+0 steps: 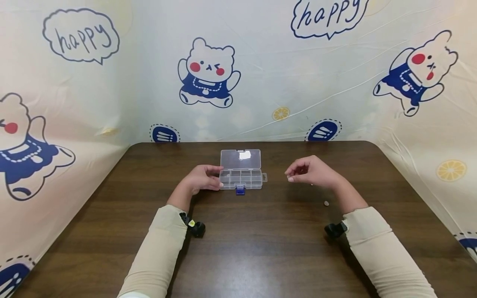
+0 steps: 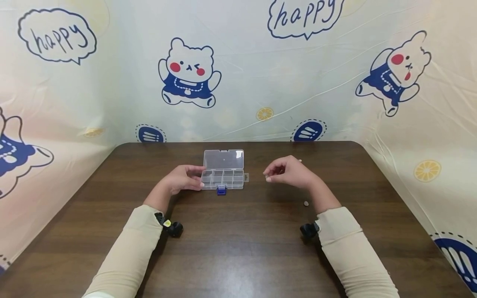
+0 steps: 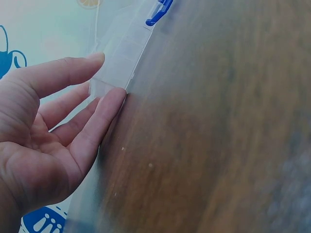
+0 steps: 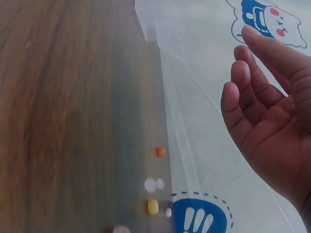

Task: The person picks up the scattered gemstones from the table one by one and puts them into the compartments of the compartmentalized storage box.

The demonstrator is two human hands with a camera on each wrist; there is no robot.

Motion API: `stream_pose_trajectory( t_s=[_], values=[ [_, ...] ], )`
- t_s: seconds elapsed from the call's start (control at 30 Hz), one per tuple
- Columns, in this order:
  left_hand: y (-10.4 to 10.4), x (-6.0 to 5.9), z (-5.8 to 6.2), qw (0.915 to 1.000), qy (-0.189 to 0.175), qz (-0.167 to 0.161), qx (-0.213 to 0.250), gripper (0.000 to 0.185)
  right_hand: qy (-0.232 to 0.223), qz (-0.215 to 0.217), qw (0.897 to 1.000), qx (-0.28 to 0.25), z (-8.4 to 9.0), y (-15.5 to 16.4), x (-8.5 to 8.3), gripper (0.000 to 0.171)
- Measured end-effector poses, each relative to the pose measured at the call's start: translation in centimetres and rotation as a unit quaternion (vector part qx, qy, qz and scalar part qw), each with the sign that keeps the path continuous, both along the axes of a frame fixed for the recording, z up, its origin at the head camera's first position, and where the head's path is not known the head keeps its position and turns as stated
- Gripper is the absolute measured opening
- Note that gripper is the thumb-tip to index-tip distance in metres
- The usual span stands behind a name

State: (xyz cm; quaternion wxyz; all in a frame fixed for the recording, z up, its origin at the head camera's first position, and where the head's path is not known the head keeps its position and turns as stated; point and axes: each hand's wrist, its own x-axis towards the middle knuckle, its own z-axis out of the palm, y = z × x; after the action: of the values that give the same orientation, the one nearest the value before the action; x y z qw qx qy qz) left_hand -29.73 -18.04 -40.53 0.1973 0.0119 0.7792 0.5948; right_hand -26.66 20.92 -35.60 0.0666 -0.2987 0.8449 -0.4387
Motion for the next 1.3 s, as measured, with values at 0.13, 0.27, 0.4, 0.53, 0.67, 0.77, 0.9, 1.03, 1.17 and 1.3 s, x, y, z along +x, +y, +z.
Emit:
stream_pose_trajectory(
  t_s=[0.13, 0.27, 0.4, 0.53, 0.67, 0.77, 0.9, 1.03, 1.17, 1.3],
  values=[
    [0.0, 0.0, 0.0, 1.0000, 0.000, 0.000, 0.001, 0.065, 0.006, -0.001, 1.000, 0.003, 0.1, -0.9, -0.3, 0.013],
    [0.0, 0.0, 0.0, 1.0000, 0.000, 0.000, 0.000, 0.065, 0.010, 0.000, 1.000, 0.007, 0.4, -1.8, -0.4, 0.012],
    [0.0, 0.0, 0.0, 1.0000, 0.000, 0.001, -0.002, 0.065, 0.009, 0.002, 1.000, 0.006, 0.5, -2.6, -0.6, 0.011],
    [0.0, 0.0, 0.0, 1.0000, 0.002, 0.000, -0.003, 0.065, -0.002, -0.009, 1.000, 0.005, 0.6, -3.6, -0.9, 0.010],
    [-0.1, 0.0, 0.0, 1.0000, 0.002, -0.002, -0.001, 0.065, -0.008, -0.017, 1.000, 0.008, 0.7, -4.5, -1.2, 0.012],
    [-0.1, 0.0, 0.0, 1.0000, 0.003, -0.003, -0.002, 0.066, -0.013, -0.018, 1.000, 0.010, 0.7, -5.0, -1.5, 0.013],
    [-0.1, 0.0, 0.1, 1.0000, 0.006, -0.004, -0.003, 0.066, -0.019, -0.021, 1.000, 0.010, 0.6, -5.6, -1.9, 0.012],
    [0.0, -0.1, 0.0, 1.0000, 0.004, -0.005, 0.001, 0.066, -0.015, -0.024, 1.000, 0.012, 0.6, -6.3, -2.3, 0.013],
    [-0.1, 0.0, 0.1, 1.0000, 0.004, -0.005, 0.001, 0.067, -0.008, -0.023, 1.000, 0.005, 0.6, -6.9, -2.6, 0.018],
    [-0.1, 0.1, 0.2, 1.0000, 0.004, -0.006, -0.006, 0.067, -0.009, -0.025, 1.000, -0.005, 0.4, -7.6, -2.9, 0.021]
  ],
)
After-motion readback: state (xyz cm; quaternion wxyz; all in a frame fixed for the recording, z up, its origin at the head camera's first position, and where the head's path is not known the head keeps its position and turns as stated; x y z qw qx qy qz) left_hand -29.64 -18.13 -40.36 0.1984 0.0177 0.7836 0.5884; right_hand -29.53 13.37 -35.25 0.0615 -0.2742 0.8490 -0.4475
